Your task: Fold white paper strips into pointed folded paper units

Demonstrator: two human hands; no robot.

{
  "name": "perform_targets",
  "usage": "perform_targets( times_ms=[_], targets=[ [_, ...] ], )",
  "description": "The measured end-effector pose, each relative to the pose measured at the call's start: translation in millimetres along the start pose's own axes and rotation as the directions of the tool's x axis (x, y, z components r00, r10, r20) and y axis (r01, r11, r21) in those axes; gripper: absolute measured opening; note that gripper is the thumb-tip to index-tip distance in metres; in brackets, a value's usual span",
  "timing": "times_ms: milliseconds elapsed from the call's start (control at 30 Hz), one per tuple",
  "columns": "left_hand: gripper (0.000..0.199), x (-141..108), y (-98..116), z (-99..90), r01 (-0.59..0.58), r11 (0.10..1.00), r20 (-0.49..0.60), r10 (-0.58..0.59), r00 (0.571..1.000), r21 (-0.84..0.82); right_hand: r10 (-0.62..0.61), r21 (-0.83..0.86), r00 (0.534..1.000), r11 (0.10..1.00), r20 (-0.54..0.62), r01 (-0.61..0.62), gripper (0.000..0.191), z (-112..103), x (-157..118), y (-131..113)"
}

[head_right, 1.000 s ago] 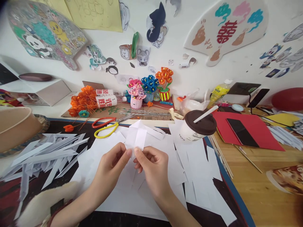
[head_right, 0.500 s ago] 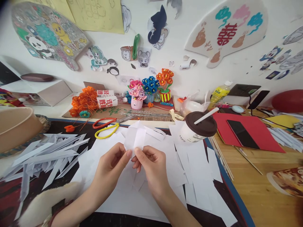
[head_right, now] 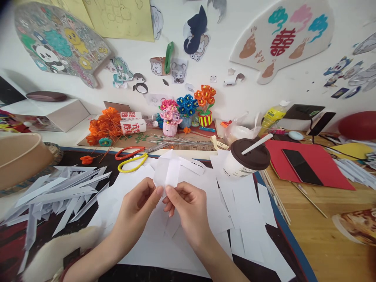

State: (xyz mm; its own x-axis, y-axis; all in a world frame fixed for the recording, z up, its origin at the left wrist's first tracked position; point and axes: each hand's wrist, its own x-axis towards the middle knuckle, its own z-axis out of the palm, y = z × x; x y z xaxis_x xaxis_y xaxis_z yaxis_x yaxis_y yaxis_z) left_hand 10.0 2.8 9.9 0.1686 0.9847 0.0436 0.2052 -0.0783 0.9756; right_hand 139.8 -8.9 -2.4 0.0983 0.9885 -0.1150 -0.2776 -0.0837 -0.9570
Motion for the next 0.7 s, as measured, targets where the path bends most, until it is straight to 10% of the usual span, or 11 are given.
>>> perform_targets(
  times_ms=[700],
  targets=[
    [0.029,-1.3,2.3,3.4,-0.018,1.000,-0.003,0.018,1.000,-0.006,-0.012,-0.011,0.998,1.000,-0.054,0.012,0.027,2.9,-2.5,1.1]
  ],
)
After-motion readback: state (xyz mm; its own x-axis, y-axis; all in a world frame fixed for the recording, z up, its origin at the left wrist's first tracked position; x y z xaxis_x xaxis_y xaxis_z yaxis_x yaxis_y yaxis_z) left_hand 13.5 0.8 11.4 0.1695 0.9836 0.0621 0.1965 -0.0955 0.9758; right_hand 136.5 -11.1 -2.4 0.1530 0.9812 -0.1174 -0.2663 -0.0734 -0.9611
